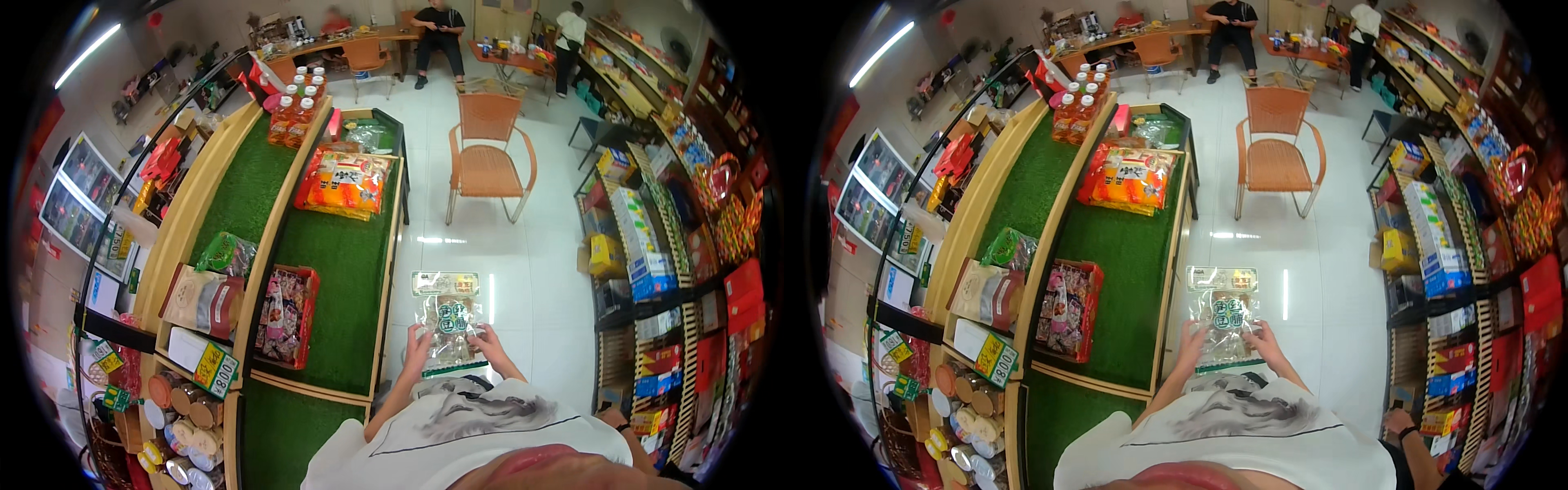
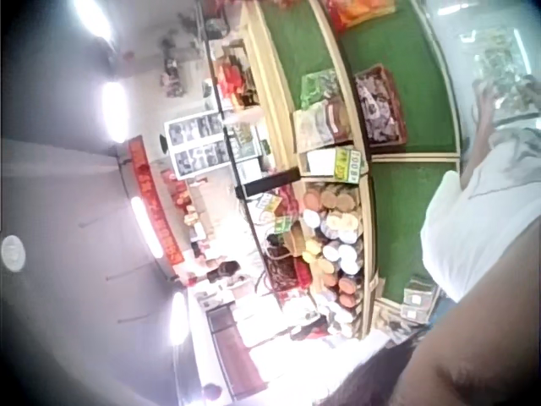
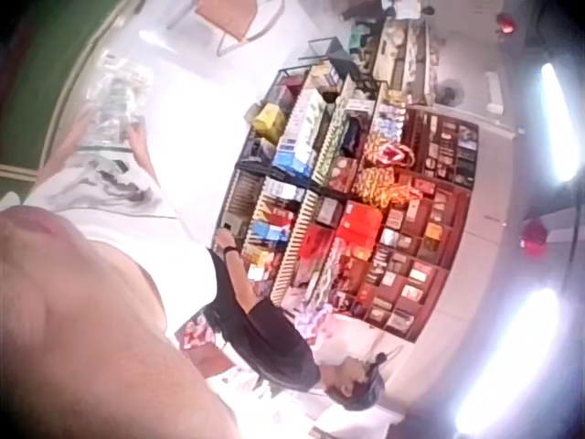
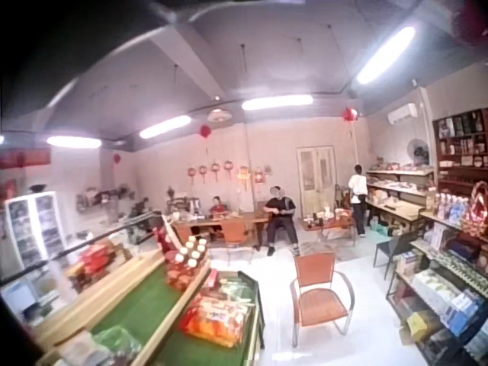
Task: The person picks up bags of goods from one shelf area, carries them, and places them onto a green-matted display shelf.
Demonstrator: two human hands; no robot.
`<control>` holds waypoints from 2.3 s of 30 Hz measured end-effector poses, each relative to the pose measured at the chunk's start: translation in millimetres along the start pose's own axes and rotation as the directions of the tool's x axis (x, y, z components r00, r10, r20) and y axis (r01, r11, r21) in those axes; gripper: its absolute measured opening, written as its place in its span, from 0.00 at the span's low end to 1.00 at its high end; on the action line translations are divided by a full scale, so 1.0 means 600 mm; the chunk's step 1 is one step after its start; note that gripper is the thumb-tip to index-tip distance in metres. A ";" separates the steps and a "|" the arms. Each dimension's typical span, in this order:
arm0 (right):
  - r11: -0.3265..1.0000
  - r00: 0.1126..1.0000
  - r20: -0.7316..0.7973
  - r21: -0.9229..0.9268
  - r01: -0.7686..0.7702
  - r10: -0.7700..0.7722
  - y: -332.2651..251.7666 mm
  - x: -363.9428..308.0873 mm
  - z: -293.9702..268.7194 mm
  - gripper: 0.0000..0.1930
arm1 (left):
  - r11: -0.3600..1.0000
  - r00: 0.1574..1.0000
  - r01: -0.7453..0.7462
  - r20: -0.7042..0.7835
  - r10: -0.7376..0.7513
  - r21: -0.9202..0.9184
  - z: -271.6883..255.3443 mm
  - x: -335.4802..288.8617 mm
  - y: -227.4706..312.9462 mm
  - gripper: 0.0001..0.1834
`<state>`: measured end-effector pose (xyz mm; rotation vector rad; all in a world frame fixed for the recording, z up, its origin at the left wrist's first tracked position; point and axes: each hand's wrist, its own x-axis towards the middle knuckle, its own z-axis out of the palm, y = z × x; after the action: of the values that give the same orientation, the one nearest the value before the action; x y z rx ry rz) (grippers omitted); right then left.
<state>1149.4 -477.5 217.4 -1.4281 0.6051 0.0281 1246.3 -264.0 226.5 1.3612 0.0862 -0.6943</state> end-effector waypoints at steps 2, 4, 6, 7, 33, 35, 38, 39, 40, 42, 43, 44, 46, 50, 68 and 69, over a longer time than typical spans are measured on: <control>1.000 0.992 0.126 -0.018 0.018 -0.016 -0.045 0.053 0.027 0.28 | 0.997 0.997 0.041 -0.057 -0.045 -0.061 -0.029 0.021 0.041 0.23; 1.000 0.985 0.173 -0.015 -0.004 0.007 -0.087 0.106 0.066 0.27 | 0.999 0.994 -0.027 -0.106 0.024 -0.024 -0.060 0.032 0.084 0.24; 0.995 0.967 0.247 -0.069 0.077 -0.058 -0.115 0.157 0.113 0.25 | 0.997 0.984 -0.081 -0.156 0.081 0.006 -0.090 0.043 0.126 0.26; 0.995 0.967 0.251 -0.082 0.059 -0.037 -0.126 0.175 0.137 0.25 | 0.990 0.979 -0.113 -0.180 0.096 -0.086 -0.107 0.049 0.142 0.26; 0.726 0.198 0.937 0.079 0.683 -0.288 -0.590 0.498 0.927 0.39 | 0.771 0.010 -0.222 -0.789 0.615 0.598 -0.509 0.056 0.587 0.41; 0.500 0.114 0.947 0.055 0.864 -0.301 -0.561 0.541 0.963 0.39 | 0.703 -0.016 0.296 -0.732 0.681 0.647 -0.524 0.079 0.578 0.41; 0.367 0.022 0.940 0.112 0.924 -0.342 -0.515 0.556 0.959 0.35 | 0.441 -0.034 0.580 -0.521 0.853 0.685 -0.527 0.110 0.523 0.36; 0.373 0.017 0.942 0.116 0.921 -0.335 -0.512 0.559 0.953 0.35 | 0.436 -0.044 0.667 -0.552 0.833 0.604 -0.509 0.124 0.526 0.33; 0.265 0.012 0.927 0.095 0.960 -0.375 -0.509 0.561 0.948 0.34 | 0.437 -0.045 0.674 -0.557 0.829 0.596 -0.511 0.131 0.522 0.33; 0.158 -0.006 0.912 0.077 0.984 -0.409 -0.501 0.553 0.936 0.32 | 0.392 -0.104 0.734 -0.479 0.872 0.554 -0.518 0.143 0.512 0.32; 0.092 -0.005 0.885 0.054 0.994 -0.466 -0.496 0.546 0.931 0.31 | 0.398 -0.110 0.736 -0.482 0.869 0.548 -0.519 0.149 0.507 0.32; 0.027 -0.009 0.854 0.027 0.999 -0.521 -0.493 0.544 0.930 0.30 | 0.383 -0.118 0.755 -0.465 0.878 0.532 -0.519 0.151 0.501 0.31; -0.037 -0.069 0.800 0.058 0.998 -0.596 -0.491 0.544 0.936 0.28 | 0.373 -0.134 0.779 -0.448 0.884 0.504 -0.518 0.155 0.502 0.30; 0.058 0.019 0.804 0.019 0.998 -0.595 -0.492 0.536 0.931 0.27 | 0.380 -0.138 0.772 -0.449 0.883 0.509 -0.518 0.157 0.502 0.30; 0.052 0.030 0.791 0.002 0.999 -0.612 -0.599 0.723 1.054 0.37 | 0.394 -0.154 0.781 -0.462 0.873 0.484 -0.520 0.164 0.502 0.30; 0.052 0.034 0.792 -0.002 0.999 -0.610 -0.597 0.754 1.065 0.37 | 0.399 -0.156 0.775 -0.463 0.872 0.491 -0.519 0.164 0.505 0.30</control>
<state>1905.4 -96.4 373.5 -2.0626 -1.1629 -0.3695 1579.9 -6.3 370.4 2.8346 1.1533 1.2746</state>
